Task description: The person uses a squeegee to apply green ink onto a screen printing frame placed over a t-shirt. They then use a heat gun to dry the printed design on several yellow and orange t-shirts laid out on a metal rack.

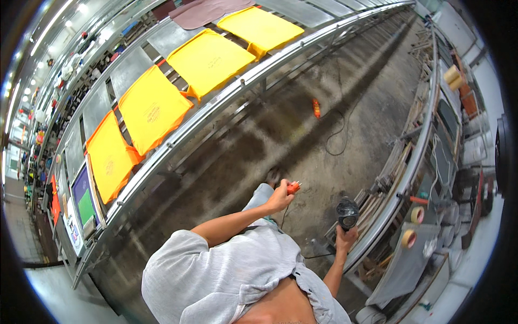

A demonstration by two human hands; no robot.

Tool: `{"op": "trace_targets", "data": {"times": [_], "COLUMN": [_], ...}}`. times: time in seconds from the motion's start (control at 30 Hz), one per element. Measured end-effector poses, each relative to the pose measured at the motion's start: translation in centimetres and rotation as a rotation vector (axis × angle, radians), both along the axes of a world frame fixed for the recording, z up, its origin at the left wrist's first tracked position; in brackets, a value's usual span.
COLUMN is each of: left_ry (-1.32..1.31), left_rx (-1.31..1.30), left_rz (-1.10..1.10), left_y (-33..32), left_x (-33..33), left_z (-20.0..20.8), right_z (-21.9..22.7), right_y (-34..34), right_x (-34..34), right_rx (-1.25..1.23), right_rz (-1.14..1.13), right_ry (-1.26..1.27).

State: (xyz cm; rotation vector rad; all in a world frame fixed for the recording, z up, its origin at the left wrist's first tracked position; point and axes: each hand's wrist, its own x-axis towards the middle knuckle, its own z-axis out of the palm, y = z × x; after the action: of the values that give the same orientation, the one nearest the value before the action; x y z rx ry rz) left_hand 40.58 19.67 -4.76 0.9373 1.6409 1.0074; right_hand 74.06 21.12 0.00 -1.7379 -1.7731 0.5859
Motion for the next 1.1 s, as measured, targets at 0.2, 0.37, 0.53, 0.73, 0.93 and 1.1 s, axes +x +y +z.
{"op": "trace_targets", "data": {"times": [0.2,0.37,0.53,0.73,0.93,1.1], "left_ry": [-0.429,-1.146,-1.113,-1.044,-0.946,-0.796], "left_rx": [-0.050,-0.146,-0.409,-0.563,-0.598,-0.826], "left_rz": [-0.159,0.020,0.062,0.195,0.538,0.599], "left_y": [18.5,32.7,44.9,57.4,63.7,73.2], "left_x": [-2.1,-2.2,-2.4,-1.7,-3.9,-4.8], "left_z": [0.4,-6.8,-6.1,-12.6,-29.0,-44.1], "right_z": [-4.7,-4.3,-4.9,-8.7,-18.8,-25.0], "right_y": [14.0,22.4,28.9,40.0,52.8,58.8], "right_x": [0.2,-0.1,0.9,-1.3,-0.9,-1.3], "right_rx": [-0.230,-0.422,-0.446,-0.628,-0.696,-0.754], "right_rz": [-0.326,-0.679,-0.763,-0.733,-0.376,-0.552], "right_ry": [0.089,0.218,0.286,0.305,0.089,0.268]}}
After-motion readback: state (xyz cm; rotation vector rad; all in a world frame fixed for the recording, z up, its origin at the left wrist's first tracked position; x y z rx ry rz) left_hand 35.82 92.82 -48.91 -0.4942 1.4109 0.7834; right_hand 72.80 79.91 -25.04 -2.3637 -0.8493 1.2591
